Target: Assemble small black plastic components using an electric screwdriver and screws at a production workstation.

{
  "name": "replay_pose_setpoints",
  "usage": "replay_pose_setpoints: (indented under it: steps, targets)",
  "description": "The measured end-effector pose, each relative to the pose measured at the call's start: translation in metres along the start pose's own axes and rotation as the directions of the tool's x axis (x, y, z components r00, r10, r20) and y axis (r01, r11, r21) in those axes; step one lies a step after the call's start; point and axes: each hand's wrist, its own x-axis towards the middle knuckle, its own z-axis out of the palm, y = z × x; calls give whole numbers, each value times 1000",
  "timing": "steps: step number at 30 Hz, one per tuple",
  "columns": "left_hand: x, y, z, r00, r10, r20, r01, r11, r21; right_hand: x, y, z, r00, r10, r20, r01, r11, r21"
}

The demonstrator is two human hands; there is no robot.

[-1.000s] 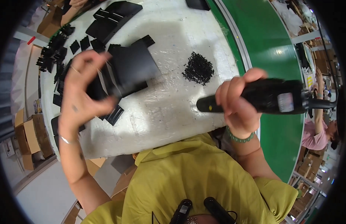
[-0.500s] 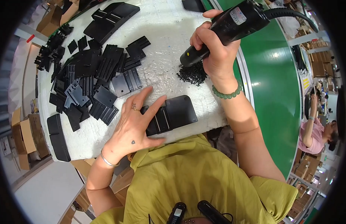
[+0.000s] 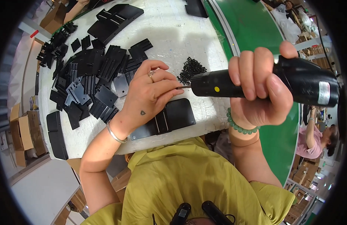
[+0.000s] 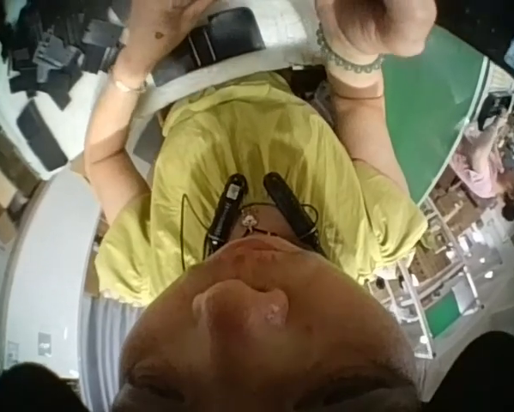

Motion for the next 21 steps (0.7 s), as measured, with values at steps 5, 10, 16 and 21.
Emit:
replay_pose_setpoints:
  steps: [5, 10, 16, 21]
  targets:
    - [-3, 9, -3, 999, -46, -30, 44, 998, -52, -6, -9, -2, 992, 41, 117, -43, 999, 11]
    - [-6, 15, -4, 999, -36, 23, 36, 999, 4, -15, -13, 14, 989, 48, 140, -36, 996, -86]
    - [-23, 24, 0, 999, -23, 38, 17, 990, 142, -20, -12, 21, 955, 20, 297, 48, 975, -218]
    - [-23, 14, -14, 992, -113, -53, 117, 990, 84, -27, -7, 27, 988, 93, 122, -62, 969, -240]
